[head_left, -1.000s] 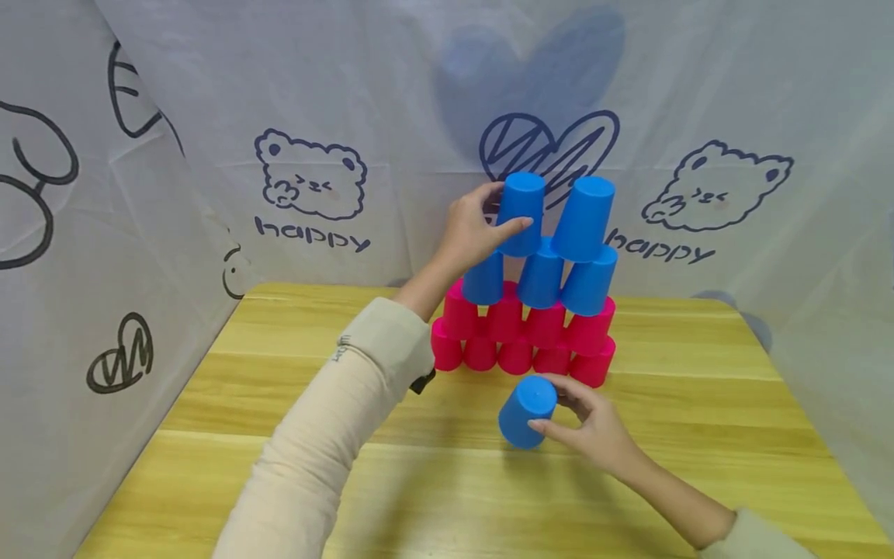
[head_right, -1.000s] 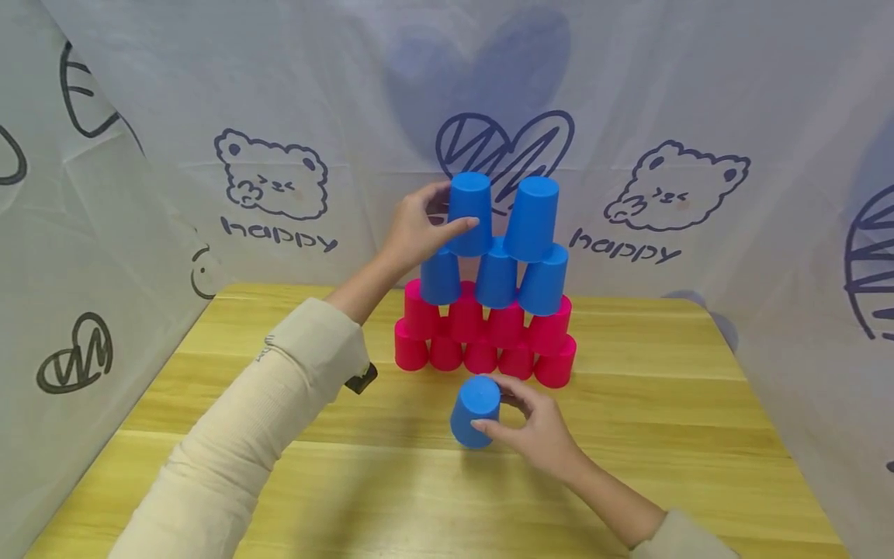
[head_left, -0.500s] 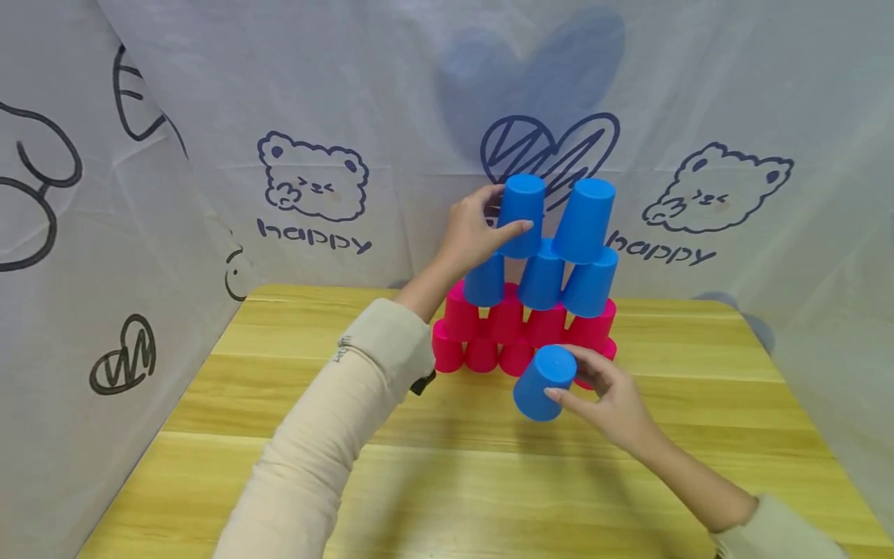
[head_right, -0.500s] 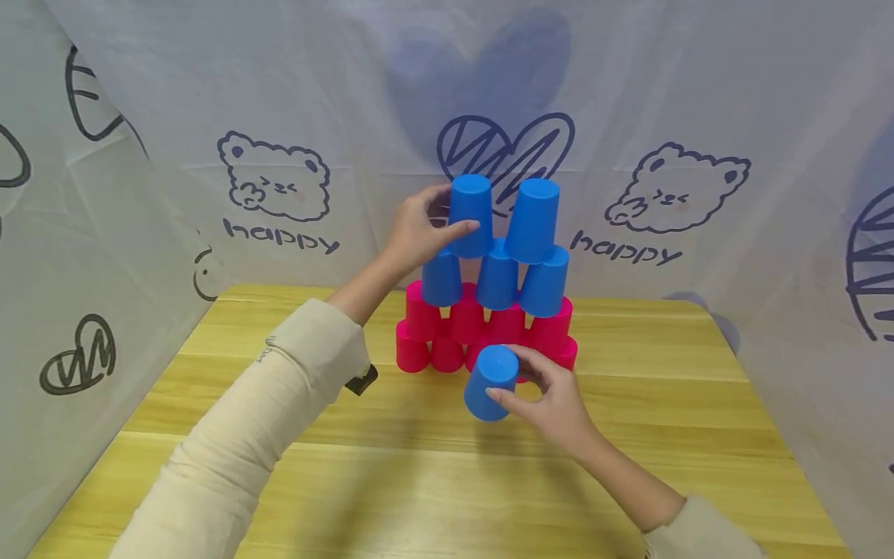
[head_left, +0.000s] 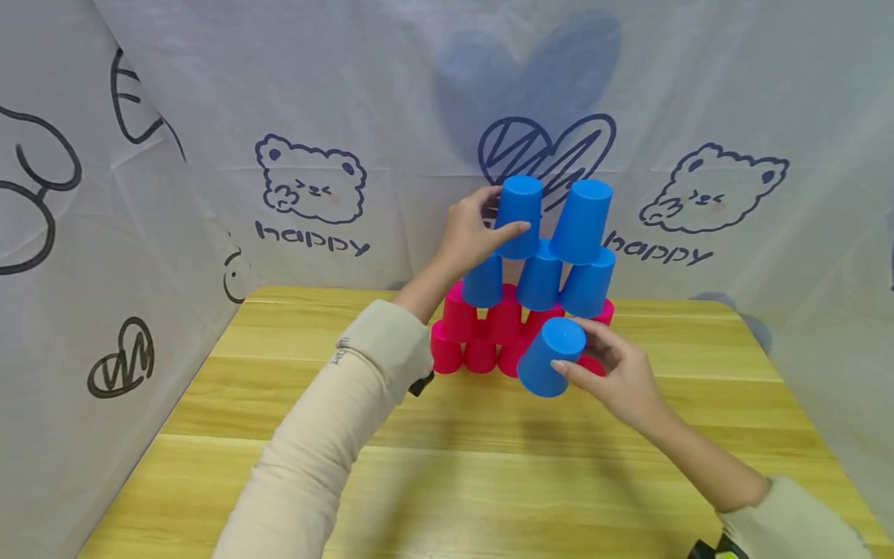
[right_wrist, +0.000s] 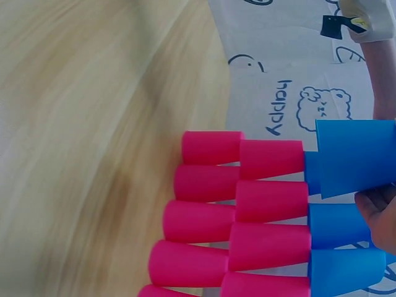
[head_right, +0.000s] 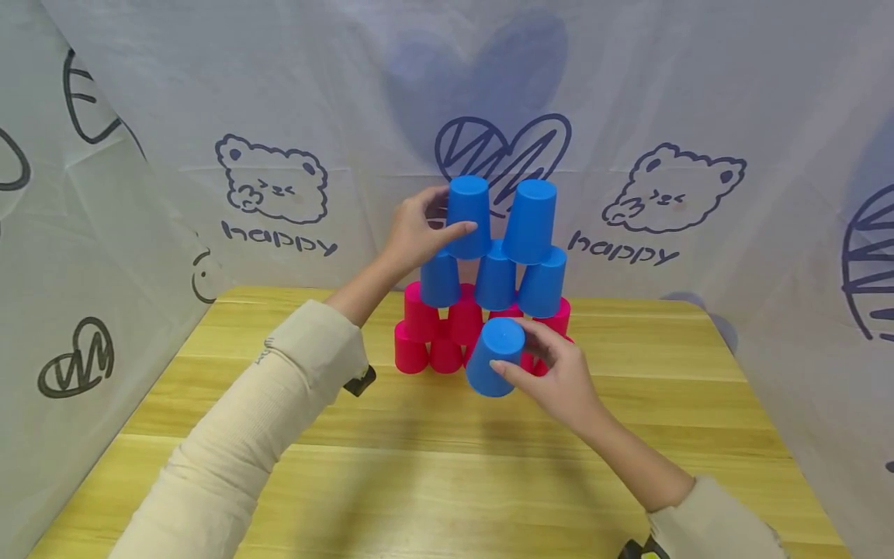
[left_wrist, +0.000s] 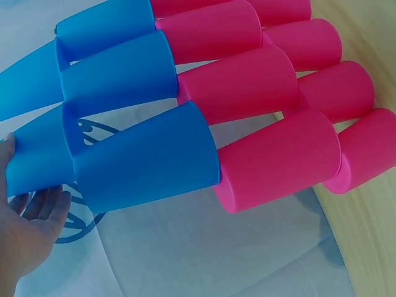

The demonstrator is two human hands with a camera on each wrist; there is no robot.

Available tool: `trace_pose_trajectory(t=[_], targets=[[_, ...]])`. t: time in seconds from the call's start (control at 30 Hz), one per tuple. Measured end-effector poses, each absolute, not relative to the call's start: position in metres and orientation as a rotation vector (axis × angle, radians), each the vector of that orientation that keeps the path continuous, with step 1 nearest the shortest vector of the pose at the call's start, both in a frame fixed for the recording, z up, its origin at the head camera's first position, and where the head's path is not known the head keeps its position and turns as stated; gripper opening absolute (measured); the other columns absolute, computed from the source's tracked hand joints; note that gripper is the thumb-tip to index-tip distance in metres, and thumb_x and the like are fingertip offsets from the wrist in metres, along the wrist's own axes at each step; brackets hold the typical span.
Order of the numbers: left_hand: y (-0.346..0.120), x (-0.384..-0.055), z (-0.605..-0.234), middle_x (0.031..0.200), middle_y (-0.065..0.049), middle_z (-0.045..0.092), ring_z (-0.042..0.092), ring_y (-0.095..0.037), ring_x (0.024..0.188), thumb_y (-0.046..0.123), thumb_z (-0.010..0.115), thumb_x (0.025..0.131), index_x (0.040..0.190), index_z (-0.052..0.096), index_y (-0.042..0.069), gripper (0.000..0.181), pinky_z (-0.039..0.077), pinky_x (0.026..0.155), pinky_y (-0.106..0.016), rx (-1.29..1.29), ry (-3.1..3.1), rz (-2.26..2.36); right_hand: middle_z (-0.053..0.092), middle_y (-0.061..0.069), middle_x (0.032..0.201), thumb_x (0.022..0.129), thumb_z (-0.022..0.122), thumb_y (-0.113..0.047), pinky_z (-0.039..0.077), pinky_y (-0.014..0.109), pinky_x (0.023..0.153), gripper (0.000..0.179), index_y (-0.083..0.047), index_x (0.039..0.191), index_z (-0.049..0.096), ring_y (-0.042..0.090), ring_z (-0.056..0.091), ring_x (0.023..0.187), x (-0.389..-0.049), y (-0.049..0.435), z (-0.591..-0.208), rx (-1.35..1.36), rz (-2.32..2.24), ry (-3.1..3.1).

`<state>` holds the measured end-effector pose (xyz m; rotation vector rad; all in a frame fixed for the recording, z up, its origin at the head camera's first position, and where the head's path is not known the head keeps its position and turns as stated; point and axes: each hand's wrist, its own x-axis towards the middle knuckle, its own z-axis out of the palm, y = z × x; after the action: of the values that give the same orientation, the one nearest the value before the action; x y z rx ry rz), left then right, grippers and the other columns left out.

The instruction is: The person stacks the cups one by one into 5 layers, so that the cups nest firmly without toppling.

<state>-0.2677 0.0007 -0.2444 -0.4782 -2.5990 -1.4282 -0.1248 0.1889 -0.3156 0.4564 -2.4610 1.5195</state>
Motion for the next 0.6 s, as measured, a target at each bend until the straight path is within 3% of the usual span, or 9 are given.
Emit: trace_pose_trajectory(t=[0.23, 0.47, 0.6], targets=[[0.0, -0.266, -0.244, 0.132, -0.009, 0.055, 0.058, -0.023, 0.114, 0.031, 0.066, 0.085, 0.136, 0.043, 0.008, 0.061, 0.049, 0.095, -0.034, -0.485, -2.602, -1.422, 0.058, 0.019, 0.123, 0.081, 0.069, -0.006, 0.05, 0.022, 0.087, 0.05, 0.001, 0.127, 0.05, 0.026, 0.06, 0.107, -0.129, 0.189, -0.305, 0.39, 1.458, -2.487], [0.0, -0.265, -0.245, 0.133, -0.009, 0.054, 0.057, -0.023, 0.115, 0.03, 0.066, 0.085, 0.136, 0.042, 0.008, 0.061, 0.049, 0.095, -0.035, -0.478, -2.599, -1.427, 0.057, 0.021, 0.124, 0.083, 0.067, -0.005, 0.045, 0.007, 0.084, 0.051, 0.003, 0.13, 0.048, -0.009, 0.053, 0.101, -0.135, 0.19, -0.291, 0.383, 1.475, -2.419], [0.0, -0.266, -0.246, 0.133, -0.009, 0.054, 0.057, -0.023, 0.116, 0.031, 0.066, 0.085, 0.137, 0.042, 0.008, 0.062, 0.049, 0.096, -0.035, -0.473, -2.604, -1.426, 0.057, 0.021, 0.125, 0.084, 0.065, -0.006, 0.045, 0.008, 0.085, 0.051, 0.001, 0.131, 0.047, -0.009, 0.054, 0.101, -0.138, 0.19, -0.282, 0.38, 1.494, -2.387]])
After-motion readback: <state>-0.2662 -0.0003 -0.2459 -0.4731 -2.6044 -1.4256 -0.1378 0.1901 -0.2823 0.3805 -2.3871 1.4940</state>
